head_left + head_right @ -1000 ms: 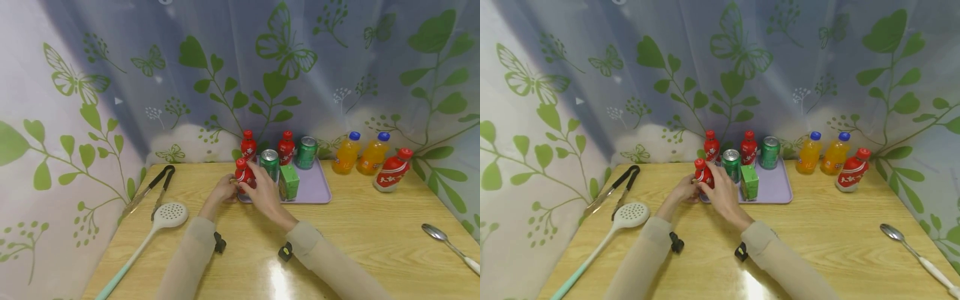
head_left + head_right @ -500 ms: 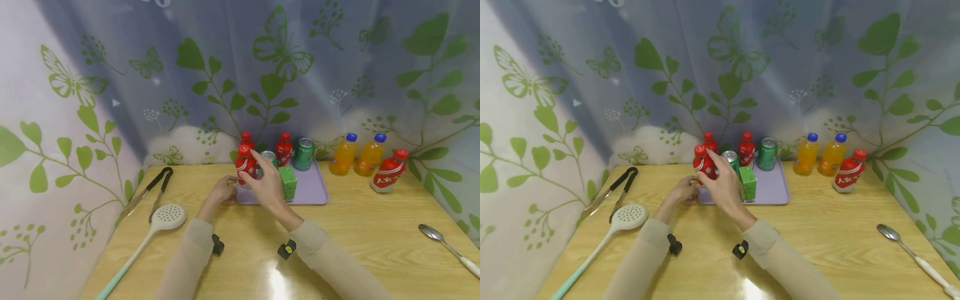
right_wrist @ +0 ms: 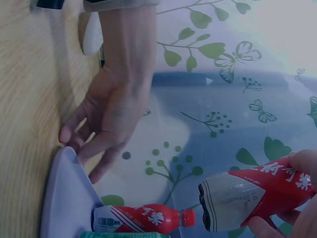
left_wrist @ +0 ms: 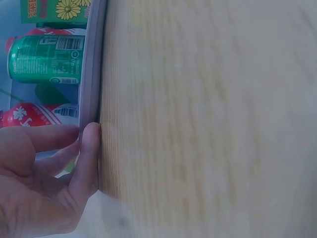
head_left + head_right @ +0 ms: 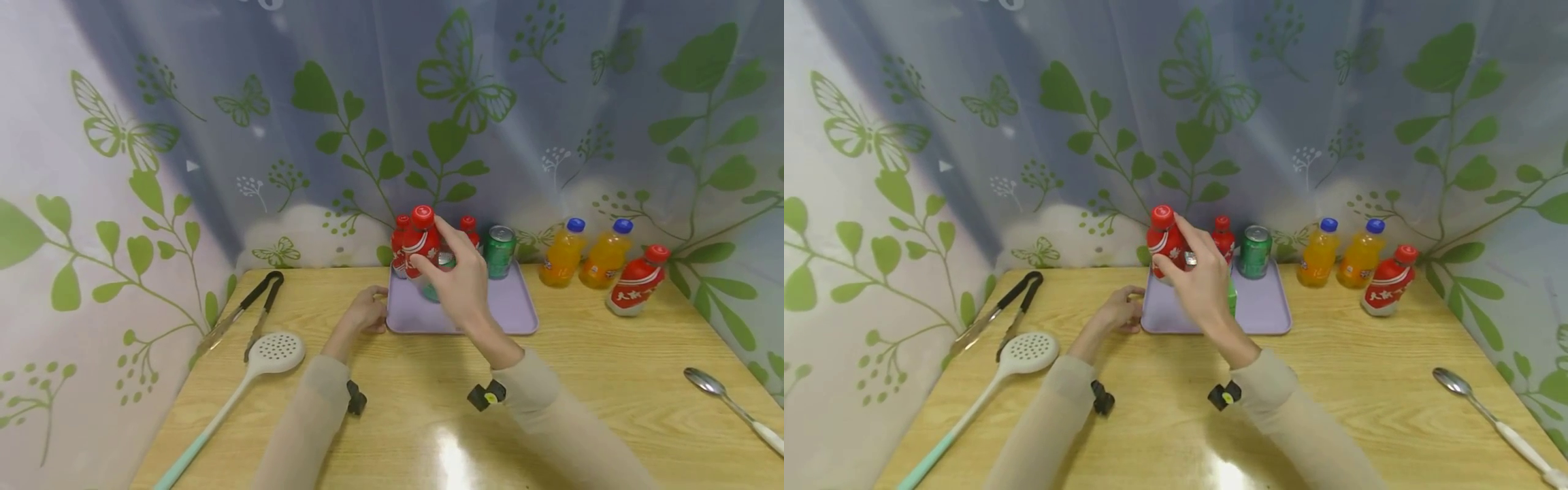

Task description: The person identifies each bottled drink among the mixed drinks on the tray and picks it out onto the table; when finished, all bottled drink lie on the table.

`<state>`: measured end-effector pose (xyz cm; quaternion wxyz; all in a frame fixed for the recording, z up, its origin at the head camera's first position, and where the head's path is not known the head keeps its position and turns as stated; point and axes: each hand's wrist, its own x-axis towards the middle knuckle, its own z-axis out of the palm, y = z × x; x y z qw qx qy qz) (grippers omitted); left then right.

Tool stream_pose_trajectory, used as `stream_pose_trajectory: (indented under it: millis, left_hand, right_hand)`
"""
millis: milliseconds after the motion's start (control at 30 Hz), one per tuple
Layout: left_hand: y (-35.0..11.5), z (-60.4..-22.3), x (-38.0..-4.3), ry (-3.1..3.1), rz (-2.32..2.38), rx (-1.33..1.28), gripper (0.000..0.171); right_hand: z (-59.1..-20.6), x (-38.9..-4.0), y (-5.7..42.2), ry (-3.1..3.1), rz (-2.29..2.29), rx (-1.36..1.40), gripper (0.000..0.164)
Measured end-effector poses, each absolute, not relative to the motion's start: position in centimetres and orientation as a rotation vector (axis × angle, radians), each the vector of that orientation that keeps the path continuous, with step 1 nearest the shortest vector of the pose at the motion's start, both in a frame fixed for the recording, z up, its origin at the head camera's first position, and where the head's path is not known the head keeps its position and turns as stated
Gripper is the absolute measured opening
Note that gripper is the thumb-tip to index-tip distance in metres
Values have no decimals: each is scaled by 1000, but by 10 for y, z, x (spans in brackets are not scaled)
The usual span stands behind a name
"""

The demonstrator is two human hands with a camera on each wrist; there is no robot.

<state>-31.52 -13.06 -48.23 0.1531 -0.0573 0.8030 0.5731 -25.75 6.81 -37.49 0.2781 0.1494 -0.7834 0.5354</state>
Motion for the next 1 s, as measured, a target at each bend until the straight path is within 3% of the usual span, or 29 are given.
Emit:
stream_pose_trajectory:
  millis: [467, 1000]
  left_hand:
    - [-130, -483, -315, 2285, 1651, -197, 66]
    - [-130, -481, -316, 2293, 1622, -205, 65]
  right_hand:
    - [-357, -265, 119, -2089, 1387, 287, 70]
    - [-362, -278, 192, -2047, 1310, 75, 62]
